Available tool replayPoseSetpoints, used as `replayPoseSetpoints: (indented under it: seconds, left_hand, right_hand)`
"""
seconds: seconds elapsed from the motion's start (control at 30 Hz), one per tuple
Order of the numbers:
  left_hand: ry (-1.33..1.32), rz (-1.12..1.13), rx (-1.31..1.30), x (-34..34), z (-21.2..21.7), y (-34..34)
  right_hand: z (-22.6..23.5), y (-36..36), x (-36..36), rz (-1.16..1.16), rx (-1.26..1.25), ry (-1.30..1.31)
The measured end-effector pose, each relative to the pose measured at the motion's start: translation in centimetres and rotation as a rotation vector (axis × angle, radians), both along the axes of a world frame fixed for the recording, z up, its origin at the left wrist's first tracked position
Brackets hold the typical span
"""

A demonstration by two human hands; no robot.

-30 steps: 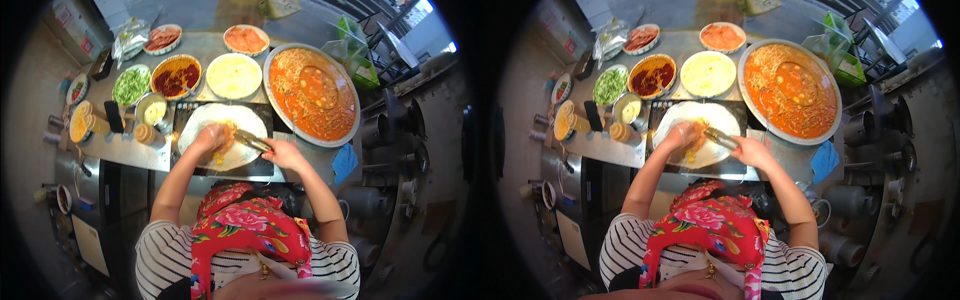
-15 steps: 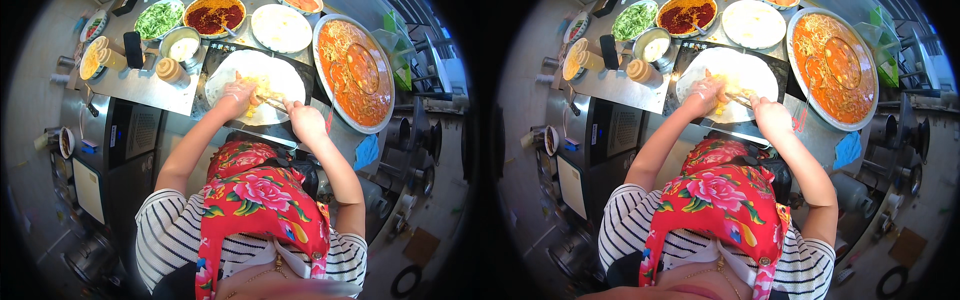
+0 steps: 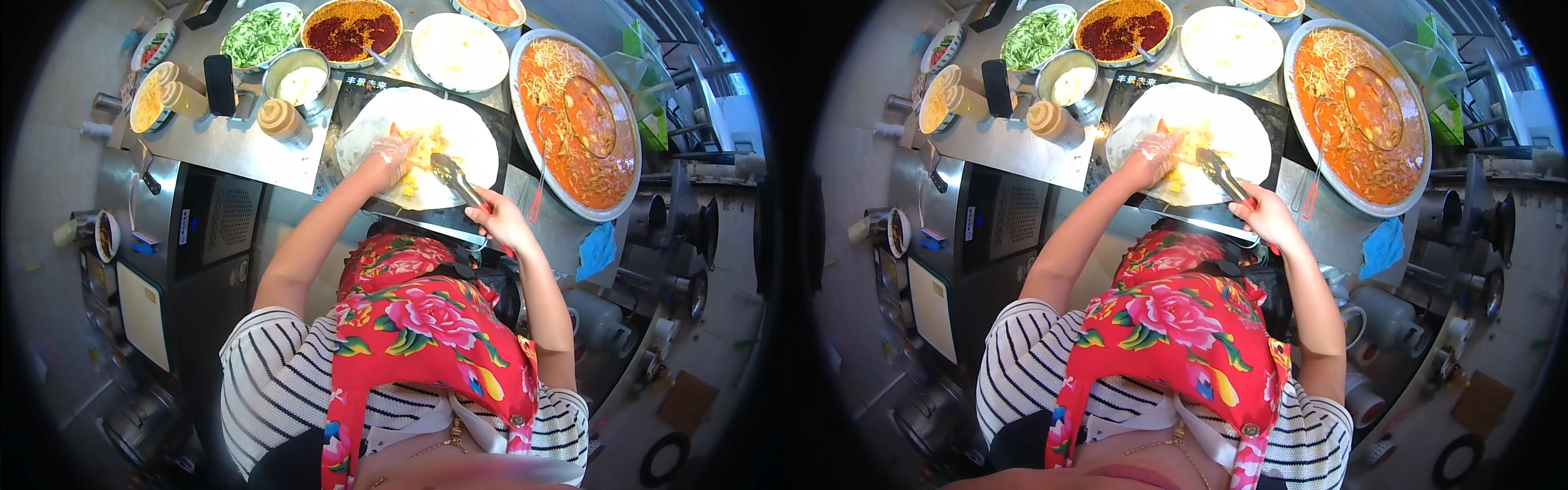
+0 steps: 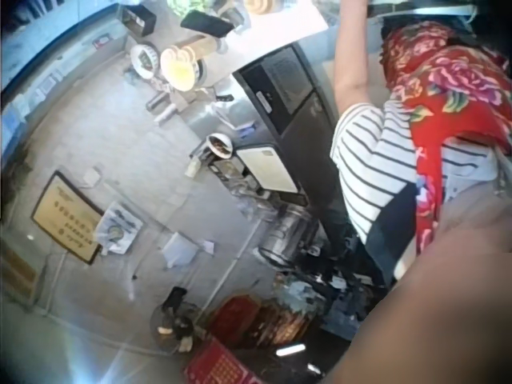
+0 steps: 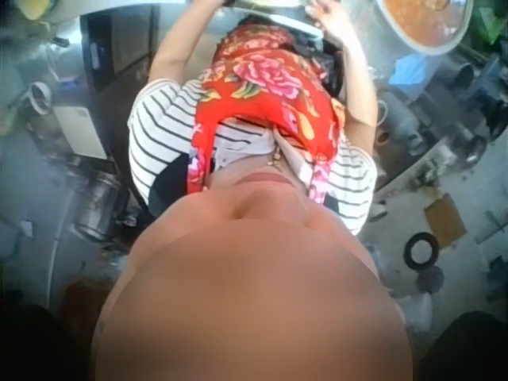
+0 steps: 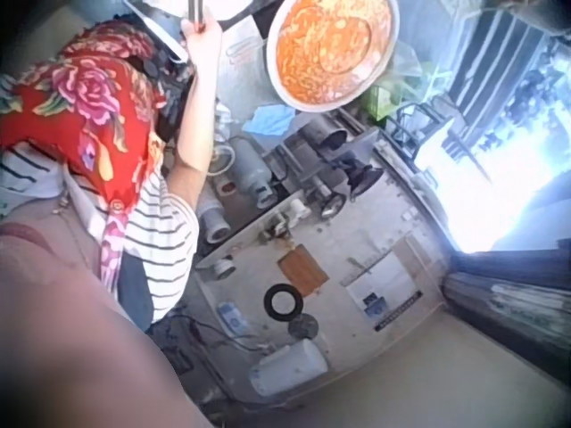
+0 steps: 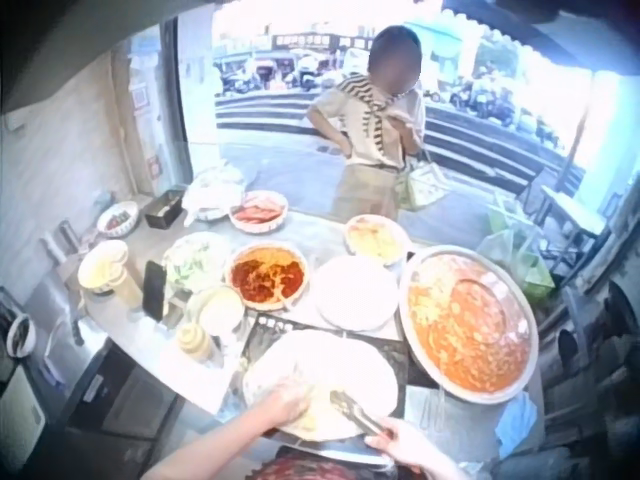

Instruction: The person assembles a street food wrap by layering noodles, egg, sausage, and vegetables onto a thin crepe, then folds and wraps it in foil. The person uses tongs and a ladle to handle ingredients and places the finished wrap into a plastic bag.

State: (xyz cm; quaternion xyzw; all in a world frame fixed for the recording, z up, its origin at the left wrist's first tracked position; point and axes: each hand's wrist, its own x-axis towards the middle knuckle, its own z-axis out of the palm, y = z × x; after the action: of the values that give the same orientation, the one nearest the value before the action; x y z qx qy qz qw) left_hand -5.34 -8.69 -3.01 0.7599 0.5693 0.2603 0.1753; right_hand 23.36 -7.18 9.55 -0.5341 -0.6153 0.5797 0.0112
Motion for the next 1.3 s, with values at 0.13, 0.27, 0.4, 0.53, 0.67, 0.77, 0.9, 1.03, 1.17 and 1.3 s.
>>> replayPoseSetpoints:
  seconds: [0.13,0.27,0.4,0.53,0.67,0.77,0.9,1.03,1.17,1.3]
  left_hand:
    - [-0.017,0.022,0.027,0.1,-1.0,0.2]
    - [0.033,-0.008,0.149,0.7,0.5,0.4]
    - [-0.167,0.144,0.126,1.4,2.6,0.7]
    - [-0.481,0.122,-0.334,1.0,3.1,2.1]
    - [-0.221,0.136,-0.367,0.3,2.7,2.9]
    - [-0.012,0.140,-0.320,0.5,2.9,2.6]
    - [-0.524,0.085,-0.329,1.3,3.6,2.0]
    - [-0.379,0.080,-0.488,1.4,4.4,2.8]
    - [-0.019,0.093,-0.411,1.3,5.3,3.0]
    - [-0.551,0.143,-0.227,2.1,6.0,1.2]
  right_hand:
    - [2.9,-0.6,2.2,0.069,0.178,0.061]
    - [6.0,-0.8,3.7,0.142,0.403,-0.004]
    - [6.5,0.0,2.9,0.266,0.534,-0.180]
    - [5.7,0.7,1.8,0.301,0.538,-0.158]
    - [5.8,0.4,2.0,0.298,0.507,-0.141]
    - [6.0,0.2,2.4,0.243,0.432,-0.172]
    - [5.7,0.4,2.1,0.258,0.483,-0.138]
    - [5.7,0.3,2.0,0.278,0.517,-0.132]
    - [6.3,-0.3,2.5,0.192,0.365,-0.248]
    - [6.0,-0.3,2.0,0.219,0.487,-0.069]
